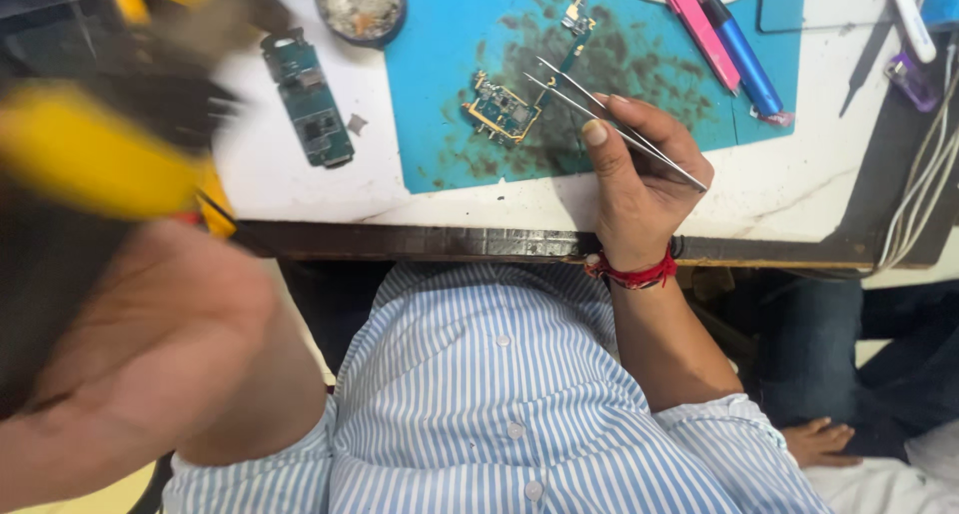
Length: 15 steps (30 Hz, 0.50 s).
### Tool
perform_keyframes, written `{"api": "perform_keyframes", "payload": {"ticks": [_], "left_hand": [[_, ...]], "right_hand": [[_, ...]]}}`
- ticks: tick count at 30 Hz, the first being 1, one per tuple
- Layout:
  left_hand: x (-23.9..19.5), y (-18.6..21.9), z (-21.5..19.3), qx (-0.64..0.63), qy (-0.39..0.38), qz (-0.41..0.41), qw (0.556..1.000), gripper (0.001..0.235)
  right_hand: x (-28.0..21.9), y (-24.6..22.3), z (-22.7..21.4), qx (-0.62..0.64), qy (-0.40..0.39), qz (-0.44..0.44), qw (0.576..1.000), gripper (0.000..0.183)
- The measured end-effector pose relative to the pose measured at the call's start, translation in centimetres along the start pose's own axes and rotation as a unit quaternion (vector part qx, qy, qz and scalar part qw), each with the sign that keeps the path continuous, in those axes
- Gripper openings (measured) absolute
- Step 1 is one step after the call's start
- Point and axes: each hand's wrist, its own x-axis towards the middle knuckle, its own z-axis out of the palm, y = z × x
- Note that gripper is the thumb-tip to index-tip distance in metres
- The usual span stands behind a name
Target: The person uses a soldering iron and tweezers to work on a small circuit board, then switches to a hot air gun to heat the board while holding it with tweezers. They continue alternating between soldering and heating the board throughout the clip.
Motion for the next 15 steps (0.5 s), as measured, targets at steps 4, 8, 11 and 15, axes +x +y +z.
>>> {"api": "perform_keyframes", "payload": {"ticks": [4, 8, 11, 15], "left_hand": [[-1.7, 1.7, -7.1, 0.016, 0.092, 0.047, 0.994, 0.033], [0.2, 1.9, -9.2, -0.048, 0.116, 0.073, 0.989, 0.038], [2.5, 0.5, -8.0, -0.114, 0.125, 0.041, 0.985, 0.041], [3.9, -0.9, -5.0, -0.135, 0.166, -0.063, 0.975, 0.045]], "right_hand": [[0.0, -0.1, 0.0, 0.02, -0.002, 0.002, 1.0, 0.022], [-0.1, -0.1, 0.0, 0.03, -0.006, 0.003, 1.0, 0.022], [0.0, 0.1, 0.0, 0.025, -0.005, -0.006, 1.0, 0.021], [-0.2, -0.1, 0.0, 0.014, -0.009, -0.003, 1.0, 0.021]]}}
